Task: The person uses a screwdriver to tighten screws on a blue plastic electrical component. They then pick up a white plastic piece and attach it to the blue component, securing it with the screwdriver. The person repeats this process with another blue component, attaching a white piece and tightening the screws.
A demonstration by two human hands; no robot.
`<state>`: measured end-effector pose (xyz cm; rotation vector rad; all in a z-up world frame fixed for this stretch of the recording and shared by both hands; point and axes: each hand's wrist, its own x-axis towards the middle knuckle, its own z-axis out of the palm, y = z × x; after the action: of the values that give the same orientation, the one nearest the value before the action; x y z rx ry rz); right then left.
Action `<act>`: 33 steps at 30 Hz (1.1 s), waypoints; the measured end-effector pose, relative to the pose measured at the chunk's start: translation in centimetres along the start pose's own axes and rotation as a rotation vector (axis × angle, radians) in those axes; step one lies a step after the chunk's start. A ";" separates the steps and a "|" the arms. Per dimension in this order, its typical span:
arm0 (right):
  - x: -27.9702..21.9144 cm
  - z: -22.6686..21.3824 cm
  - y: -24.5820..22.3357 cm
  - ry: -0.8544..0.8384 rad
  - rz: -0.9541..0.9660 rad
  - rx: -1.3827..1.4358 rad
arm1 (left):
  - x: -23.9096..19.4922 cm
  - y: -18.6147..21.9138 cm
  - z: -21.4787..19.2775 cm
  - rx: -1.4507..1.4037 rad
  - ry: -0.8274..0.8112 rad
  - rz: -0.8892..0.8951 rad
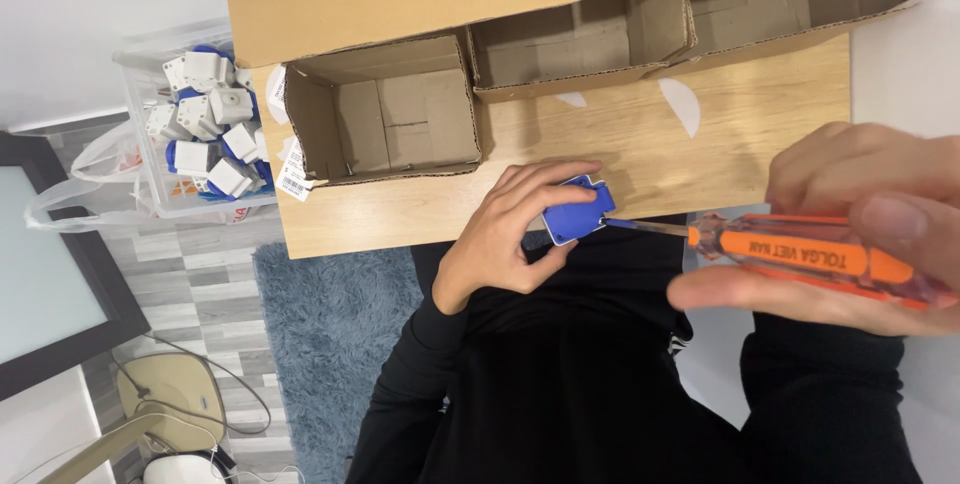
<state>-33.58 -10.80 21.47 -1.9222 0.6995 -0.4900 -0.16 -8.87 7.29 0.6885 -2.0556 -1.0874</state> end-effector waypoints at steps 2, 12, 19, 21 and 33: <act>-1.7 1.0 1.1 0.273 -0.461 -0.514 | 0.0 0.0 0.0 -0.010 -0.007 -0.012; -4.5 3.0 -1.2 0.207 0.442 0.873 | -0.1 -0.1 0.1 0.001 -0.002 -0.002; -0.5 3.3 -3.9 0.334 0.090 -0.132 | -0.1 0.0 0.0 0.004 -0.001 0.001; -0.9 3.0 -4.1 0.362 0.072 -0.189 | 0.0 0.1 0.0 0.003 0.003 0.003; -0.6 1.9 -3.7 0.214 0.281 -0.009 | 0.1 0.3 0.0 -0.005 -0.003 -0.007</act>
<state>-31.91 -7.90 23.99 -1.7583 1.0942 -0.5182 -0.23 -8.81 7.55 0.6922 -2.0536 -1.0975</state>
